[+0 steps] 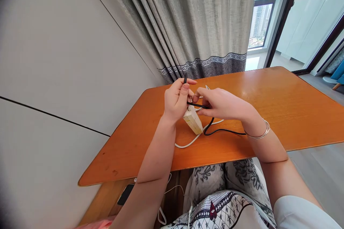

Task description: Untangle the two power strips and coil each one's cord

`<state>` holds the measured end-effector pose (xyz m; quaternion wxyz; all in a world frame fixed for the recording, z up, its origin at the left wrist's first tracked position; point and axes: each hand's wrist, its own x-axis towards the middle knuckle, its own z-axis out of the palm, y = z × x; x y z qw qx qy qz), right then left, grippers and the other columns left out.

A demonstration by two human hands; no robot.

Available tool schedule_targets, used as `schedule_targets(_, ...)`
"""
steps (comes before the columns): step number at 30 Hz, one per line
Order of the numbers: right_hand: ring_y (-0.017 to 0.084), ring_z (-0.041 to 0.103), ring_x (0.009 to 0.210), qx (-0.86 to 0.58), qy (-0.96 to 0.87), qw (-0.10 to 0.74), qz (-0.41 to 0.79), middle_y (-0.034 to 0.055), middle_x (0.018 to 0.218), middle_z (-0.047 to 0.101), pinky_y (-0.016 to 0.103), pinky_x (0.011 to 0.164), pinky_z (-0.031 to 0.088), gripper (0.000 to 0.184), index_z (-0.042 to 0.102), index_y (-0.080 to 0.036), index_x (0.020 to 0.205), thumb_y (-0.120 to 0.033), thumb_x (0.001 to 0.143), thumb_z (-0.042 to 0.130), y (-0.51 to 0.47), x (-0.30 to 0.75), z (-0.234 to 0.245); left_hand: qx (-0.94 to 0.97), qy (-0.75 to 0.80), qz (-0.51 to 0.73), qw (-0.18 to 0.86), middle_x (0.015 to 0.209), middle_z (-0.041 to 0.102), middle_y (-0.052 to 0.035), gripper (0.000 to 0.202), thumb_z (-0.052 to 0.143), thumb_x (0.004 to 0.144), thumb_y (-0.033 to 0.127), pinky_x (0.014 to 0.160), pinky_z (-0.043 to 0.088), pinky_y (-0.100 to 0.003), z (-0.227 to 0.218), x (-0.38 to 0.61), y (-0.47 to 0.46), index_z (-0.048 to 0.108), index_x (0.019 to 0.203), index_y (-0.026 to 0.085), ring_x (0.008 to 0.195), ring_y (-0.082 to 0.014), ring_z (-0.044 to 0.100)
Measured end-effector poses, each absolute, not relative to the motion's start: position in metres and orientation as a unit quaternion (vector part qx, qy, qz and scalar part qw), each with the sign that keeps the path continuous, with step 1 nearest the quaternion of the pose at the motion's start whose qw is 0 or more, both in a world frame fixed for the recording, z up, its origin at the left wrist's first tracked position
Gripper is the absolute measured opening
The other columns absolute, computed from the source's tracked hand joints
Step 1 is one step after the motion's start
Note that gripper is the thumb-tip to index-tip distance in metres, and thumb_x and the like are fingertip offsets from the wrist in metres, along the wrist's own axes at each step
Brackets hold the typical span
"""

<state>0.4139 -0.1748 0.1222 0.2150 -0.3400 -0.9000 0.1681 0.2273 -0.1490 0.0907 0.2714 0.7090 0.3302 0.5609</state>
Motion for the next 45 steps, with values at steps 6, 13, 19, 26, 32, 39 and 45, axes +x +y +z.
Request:
schedule_targets(6,0.012,0.054,0.063,-0.259,-0.907,0.180,0.279,-0.0015,0.073,0.063,0.025,0.061,0.040,0.009,0.054,-0.019,0.096,-0.026,0.093,0.059,-0.164,0.425,0.122,0.602,0.338,0.637,0.344,0.047,0.055,0.0047,0.029,0.063,0.092,0.051,0.045,0.035,-0.020,0.095,0.221,-0.146,0.066,0.091,0.022,0.041,-0.0097,0.049)
schedule_targets(13,0.015,0.058,0.077,-0.324,-0.811,0.465,0.143,0.0045,0.088,0.064,0.028,0.071,0.045,0.029,0.069,-0.020,0.116,-0.029,0.102,0.045,-0.166,0.403,0.109,0.574,0.324,0.587,0.470,0.049,0.058,0.0041,0.038,0.065,0.090,0.053,0.034,0.026,-0.018,0.100,0.223,-0.141,0.057,0.077,0.019,0.031,-0.0055,0.037)
schedule_targets(19,0.015,0.048,0.072,-0.311,-0.834,0.455,0.033,0.0023,0.080,0.053,0.027,0.069,0.043,0.039,0.066,-0.026,0.134,-0.026,0.103,0.042,-0.162,0.393,0.097,0.557,0.315,0.559,0.527,0.048,0.054,0.0049,0.043,0.066,0.089,0.053,0.035,0.031,-0.016,0.103,0.230,-0.145,0.047,0.070,0.019,0.034,-0.0063,0.045)
schedule_targets(26,0.014,0.055,0.074,-0.328,-0.859,0.390,0.056,0.0034,0.085,0.065,0.026,0.072,0.044,0.044,0.060,-0.026,0.141,-0.026,0.103,0.041,-0.173,0.394,0.103,0.577,0.300,0.518,0.555,0.050,0.051,0.0043,0.042,0.066,0.089,0.051,0.036,0.032,-0.017,0.099,0.236,-0.153,0.051,0.068,0.018,0.038,-0.0066,0.045)
schedule_targets(32,0.013,0.057,0.063,-0.273,-0.850,0.369,0.259,-0.0018,0.078,0.065,0.026,0.065,0.049,0.066,0.029,-0.023,0.159,-0.032,0.098,0.052,-0.174,0.403,0.110,0.565,0.284,0.564,0.532,0.047,0.039,0.0061,0.036,0.067,0.090,0.042,0.038,0.025,-0.018,0.105,0.233,-0.157,0.056,0.067,0.017,0.036,-0.0040,0.031)
schedule_targets(39,0.011,0.056,0.062,-0.218,-0.854,0.300,0.365,-0.0014,0.082,0.060,0.025,0.060,0.049,0.045,0.047,-0.020,0.142,-0.035,0.100,0.049,-0.156,0.422,0.113,0.529,0.273,0.597,0.538,0.046,0.031,0.0082,0.033,0.067,0.089,0.039,0.037,0.020,-0.015,0.107,0.223,-0.147,0.055,0.068,0.017,0.035,-0.0025,0.025)
schedule_targets(45,0.012,0.048,0.062,-0.368,-0.783,0.465,0.188,-0.0026,0.067,0.054,0.026,0.059,0.039,0.025,0.070,-0.018,0.099,-0.040,0.096,0.059,-0.147,0.424,0.114,0.458,0.307,0.577,0.602,0.041,0.019,0.0112,0.036,0.054,0.098,0.035,0.036,0.019,-0.014,0.113,0.222,-0.149,0.051,0.067,0.017,0.031,-0.0026,0.017)
